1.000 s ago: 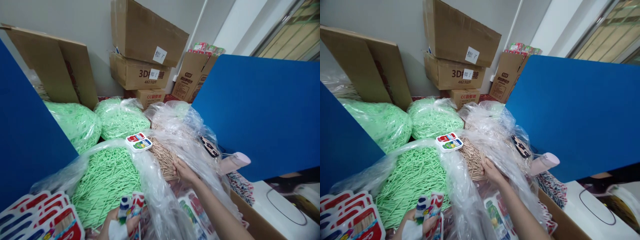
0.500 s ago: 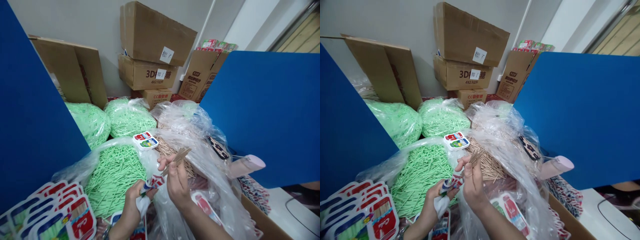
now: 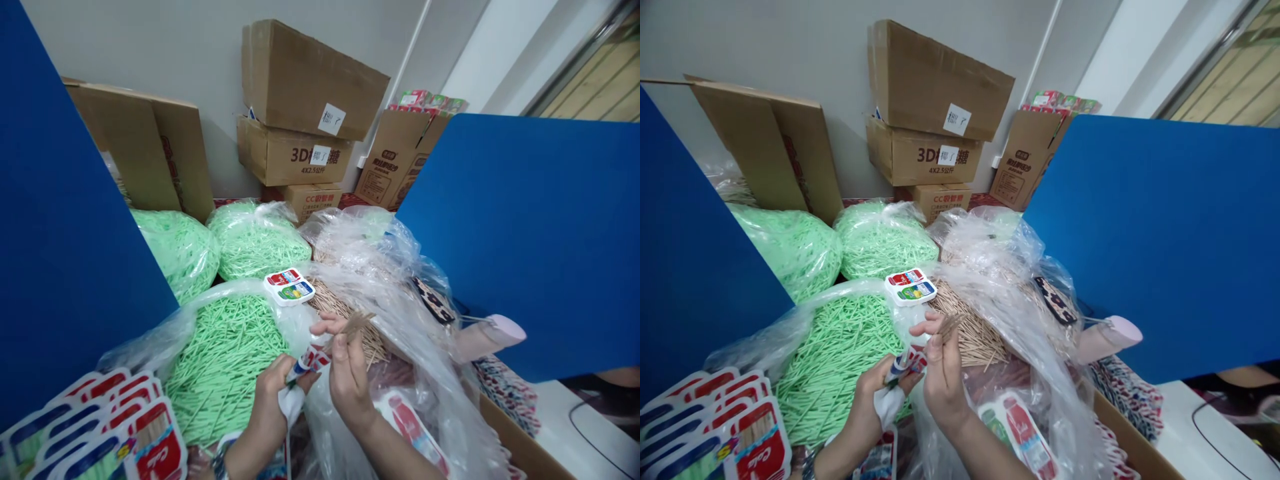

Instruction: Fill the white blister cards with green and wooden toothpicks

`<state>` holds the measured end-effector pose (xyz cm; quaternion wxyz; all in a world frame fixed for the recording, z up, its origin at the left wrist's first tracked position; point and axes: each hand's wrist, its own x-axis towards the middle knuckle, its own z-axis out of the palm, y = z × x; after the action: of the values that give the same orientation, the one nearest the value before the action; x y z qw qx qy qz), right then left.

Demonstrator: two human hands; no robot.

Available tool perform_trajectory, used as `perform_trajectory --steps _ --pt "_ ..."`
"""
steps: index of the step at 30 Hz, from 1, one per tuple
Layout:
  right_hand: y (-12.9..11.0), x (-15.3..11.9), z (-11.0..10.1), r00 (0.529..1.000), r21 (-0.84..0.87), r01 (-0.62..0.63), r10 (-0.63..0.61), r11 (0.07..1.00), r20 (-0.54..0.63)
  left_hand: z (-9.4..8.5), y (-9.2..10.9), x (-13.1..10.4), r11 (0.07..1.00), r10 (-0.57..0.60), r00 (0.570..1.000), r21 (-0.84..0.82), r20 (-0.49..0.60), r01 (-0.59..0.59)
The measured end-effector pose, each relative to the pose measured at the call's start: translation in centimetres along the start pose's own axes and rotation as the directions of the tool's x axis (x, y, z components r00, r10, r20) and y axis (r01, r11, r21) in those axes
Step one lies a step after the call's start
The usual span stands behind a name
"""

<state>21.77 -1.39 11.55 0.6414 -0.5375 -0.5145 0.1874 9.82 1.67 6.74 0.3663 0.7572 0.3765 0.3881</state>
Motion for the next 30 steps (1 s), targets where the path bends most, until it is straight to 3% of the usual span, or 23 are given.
perform_trajectory --steps 4,8,12,16,17,20,23,27,30 --pt "0.7 -0.5 -0.9 0.995 -0.053 -0.083 0.086 0.995 0.059 0.1 0.4 0.9 0.998 0.066 0.998 0.005 -0.012 -0.066" --pt "1.1 0.2 -3.0 0.989 -0.158 0.002 0.021 0.987 0.145 0.2 0.7 2.2 0.988 0.145 0.989 0.052 0.016 -0.146" --pt "0.9 1.2 -4.9 0.994 -0.157 0.034 -0.017 0.987 0.104 0.7 0.9 3.0 0.989 0.14 0.99 0.039 0.03 -0.141" --pt "0.9 1.7 -5.5 0.942 -0.315 0.156 -0.045 0.936 0.332 0.8 0.9 3.3 0.993 0.115 0.992 -0.002 0.05 -0.115" --pt "1.0 1.8 -5.6 0.941 -0.334 0.162 -0.044 0.929 0.335 0.8 0.8 3.3 0.993 0.115 0.992 -0.003 0.054 -0.115" --pt "0.9 2.5 -5.5 0.983 -0.317 0.105 -0.05 0.943 0.177 0.5 0.5 3.2 0.991 0.126 0.991 0.046 0.054 -0.128" --pt "0.6 3.4 -5.4 0.964 -0.363 0.178 -0.088 0.915 0.251 0.2 0.3 3.2 0.988 0.141 0.99 0.059 0.025 -0.143" --pt "0.4 3.5 -5.3 0.903 -0.416 0.31 -0.127 0.855 0.411 -0.2 0.6 3.4 0.99 0.06 0.998 -0.13 -0.003 -0.06" --pt "0.5 3.2 -5.2 0.88 -0.411 0.357 -0.154 0.839 0.449 -0.2 0.9 3.5 0.939 -0.05 0.997 -0.337 0.063 0.068"
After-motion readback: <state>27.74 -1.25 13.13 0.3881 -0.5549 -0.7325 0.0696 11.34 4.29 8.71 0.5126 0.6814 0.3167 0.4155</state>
